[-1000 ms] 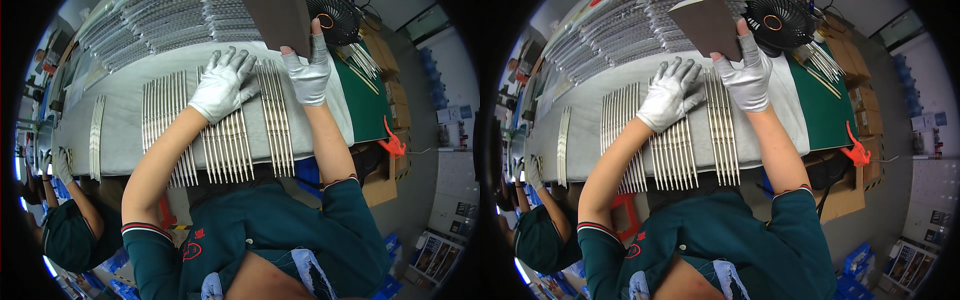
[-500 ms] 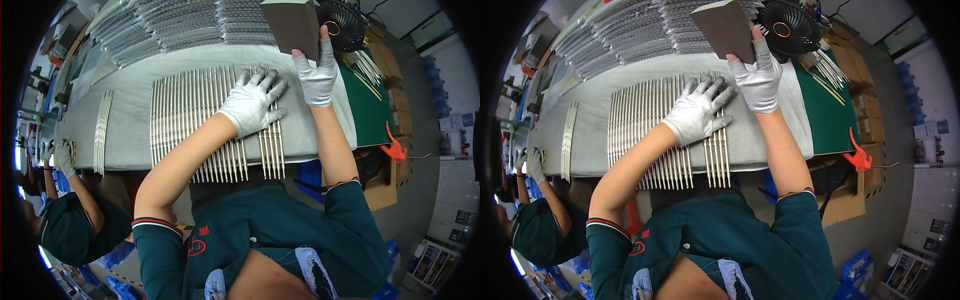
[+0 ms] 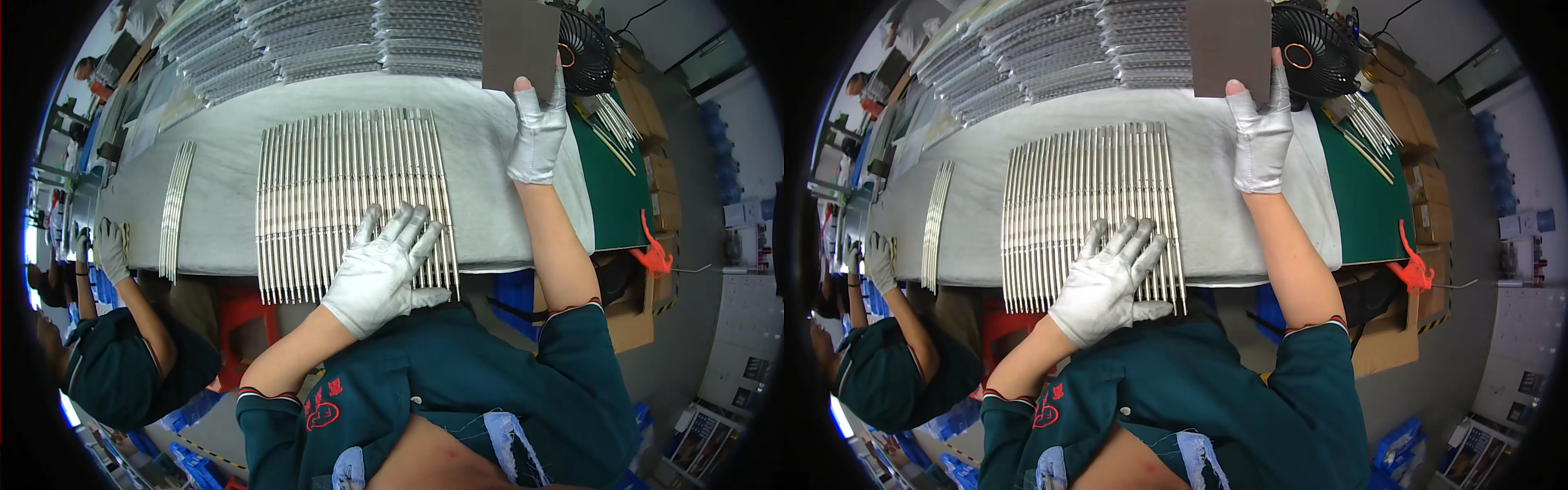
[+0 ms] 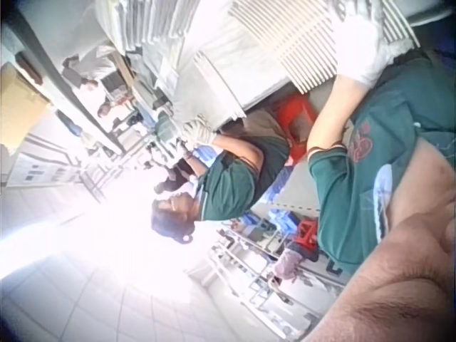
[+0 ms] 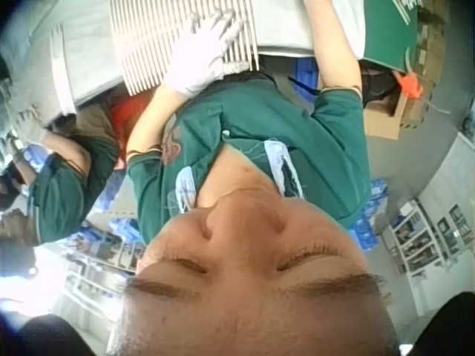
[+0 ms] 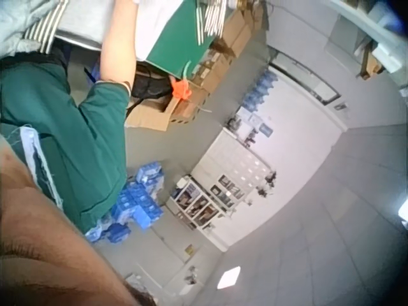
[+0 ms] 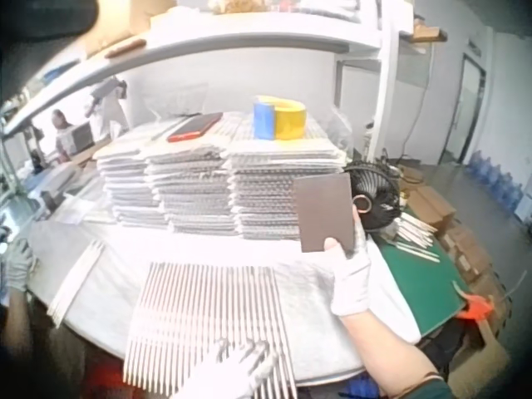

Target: The person uses a sanding block to rub and polish a large batch of metal rods arranged in parallel on a table. They repeatedly move the block back and forth across the rods, occasionally shifting the rods to access different sections.

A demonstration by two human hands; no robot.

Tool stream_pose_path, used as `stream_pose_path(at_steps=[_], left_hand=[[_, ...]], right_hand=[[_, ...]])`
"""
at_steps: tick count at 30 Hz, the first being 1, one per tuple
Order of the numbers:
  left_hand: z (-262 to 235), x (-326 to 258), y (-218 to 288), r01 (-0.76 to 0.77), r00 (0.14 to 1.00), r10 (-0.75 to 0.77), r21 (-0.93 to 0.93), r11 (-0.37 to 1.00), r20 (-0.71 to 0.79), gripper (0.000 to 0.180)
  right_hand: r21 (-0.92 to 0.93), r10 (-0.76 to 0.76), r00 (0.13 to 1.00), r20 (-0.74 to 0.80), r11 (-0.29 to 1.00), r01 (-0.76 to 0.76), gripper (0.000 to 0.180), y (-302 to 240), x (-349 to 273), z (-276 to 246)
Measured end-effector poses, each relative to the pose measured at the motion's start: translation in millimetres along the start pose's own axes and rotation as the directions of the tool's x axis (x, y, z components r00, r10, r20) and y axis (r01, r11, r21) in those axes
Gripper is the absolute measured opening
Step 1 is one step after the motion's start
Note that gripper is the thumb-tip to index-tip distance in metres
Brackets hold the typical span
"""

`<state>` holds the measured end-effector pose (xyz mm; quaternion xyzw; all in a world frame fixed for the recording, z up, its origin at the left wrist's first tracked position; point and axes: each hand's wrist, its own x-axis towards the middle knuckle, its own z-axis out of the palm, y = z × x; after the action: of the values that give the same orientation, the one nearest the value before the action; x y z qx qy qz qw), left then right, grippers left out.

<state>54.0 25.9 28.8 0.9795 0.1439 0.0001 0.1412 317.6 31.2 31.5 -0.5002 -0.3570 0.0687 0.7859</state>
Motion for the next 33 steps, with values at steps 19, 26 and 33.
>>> stream_pose_path(at_steps=[19, 26, 33], left_hand=[[5.4, 38.0, 26.4, -0.142, 0.99, 0.142, -0.045, 0.989, 0.007, 0.097], [-10.3, 9.5, 6.3, -0.058, 0.997, 0.057, 0.022, 0.998, 0.053, 0.095], [1.1, 32.3, 18.6, -0.151, 0.988, 0.153, -0.083, 0.985, 0.024, 0.095]], right_hand=[[0.142, 0.122, 0.991, -0.047, 0.983, -0.114, 0.071, 3.7, 4.8, -5.4], [0.169, 0.174, 0.985, 0.015, 0.97, -0.174, 0.071, -1.8, -2.1, 0.8], [-0.039, 0.028, 0.988, 0.152, 0.999, -0.023, 0.073, 10.4, -14.1, 8.0]])
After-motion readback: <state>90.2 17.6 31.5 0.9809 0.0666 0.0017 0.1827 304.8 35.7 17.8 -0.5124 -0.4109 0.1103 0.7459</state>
